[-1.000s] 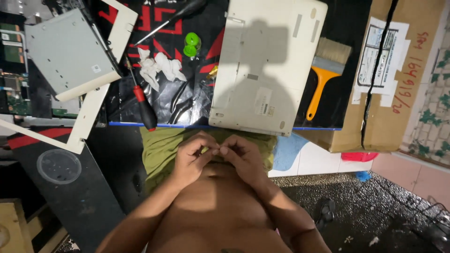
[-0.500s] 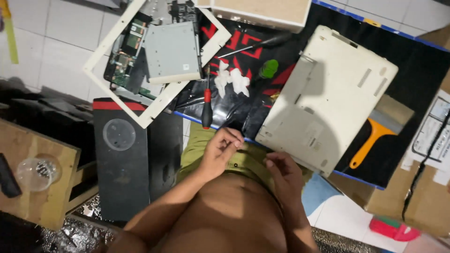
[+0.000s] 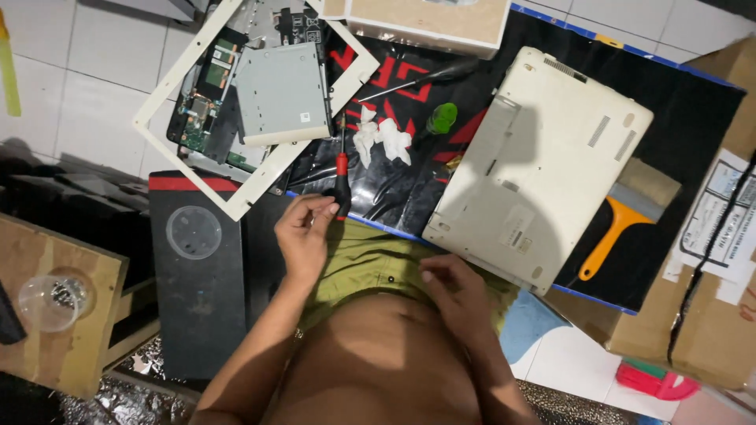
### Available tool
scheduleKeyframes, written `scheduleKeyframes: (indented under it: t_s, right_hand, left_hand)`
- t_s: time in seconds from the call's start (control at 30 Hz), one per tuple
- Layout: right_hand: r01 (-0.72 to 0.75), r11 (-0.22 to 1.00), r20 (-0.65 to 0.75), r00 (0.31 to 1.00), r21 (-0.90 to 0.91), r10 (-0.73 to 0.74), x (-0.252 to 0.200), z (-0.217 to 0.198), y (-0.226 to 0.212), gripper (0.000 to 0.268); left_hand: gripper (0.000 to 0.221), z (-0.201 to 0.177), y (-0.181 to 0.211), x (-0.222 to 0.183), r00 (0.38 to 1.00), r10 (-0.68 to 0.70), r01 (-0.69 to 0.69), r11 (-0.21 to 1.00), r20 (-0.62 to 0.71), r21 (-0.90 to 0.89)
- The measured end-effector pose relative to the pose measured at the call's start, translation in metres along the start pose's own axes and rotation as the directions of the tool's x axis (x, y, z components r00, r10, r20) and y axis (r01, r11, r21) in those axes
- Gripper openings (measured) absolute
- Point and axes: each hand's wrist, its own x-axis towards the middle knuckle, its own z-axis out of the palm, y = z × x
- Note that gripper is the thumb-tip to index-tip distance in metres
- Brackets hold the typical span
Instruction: Removing screws from a laptop's bottom panel using a screwdriver to disassemble it.
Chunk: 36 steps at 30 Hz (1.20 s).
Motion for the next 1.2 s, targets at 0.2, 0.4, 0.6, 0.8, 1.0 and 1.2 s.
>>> scheduleKeyframes:
  t_s: [0.2, 0.4, 0.6, 0.8, 1.0, 1.2]
  right_hand:
    - [0.338, 0.904, 0.248, 0.929, -0.261, -0.276, 0.042, 0.035, -0.025, 0.029]
    - [0.461, 0.771, 0.535, 0.824, -0.439, -0.188, 0.09, 0.076, -0.049, 0.06]
    - [0.501, 0.648, 0.462, 0.851, -0.574, -0.249, 0.108, 0.104, -0.032, 0.053]
    - [0.47, 0.606, 0.306, 0.882, -0.642, -0.36, 0.114, 0.11, 0.0, 0.037]
    - [0.488, 0.772, 0.116, 0.866, -0.408, -0.486, 0.092, 0.089, 0.024, 0.017]
    - [0.355, 0.935, -0.011, 0.935, 0.031, -0.354, 0.051, 0.035, 0.044, 0.02]
  left_hand:
    - [0.012, 0.001, -0.015, -0.005, 0.998, -0.046, 0.043, 0.997, -0.038, -0.068]
    - [0.015, -0.013, -0.015, -0.008, 0.988, -0.108, 0.076, 0.959, -0.106, -0.272]
    - [0.014, -0.031, -0.04, -0.016, 0.959, -0.23, 0.156, 0.916, -0.165, -0.369]
    - [0.014, -0.025, -0.04, -0.017, 0.935, -0.307, 0.208, 0.88, -0.178, -0.426]
    - [0.014, -0.02, -0.04, -0.01, 0.938, -0.303, 0.202, 0.871, -0.166, -0.447]
    - [0.015, -0.006, -0.042, -0.006, 0.938, -0.331, 0.224, 0.803, -0.101, -0.552]
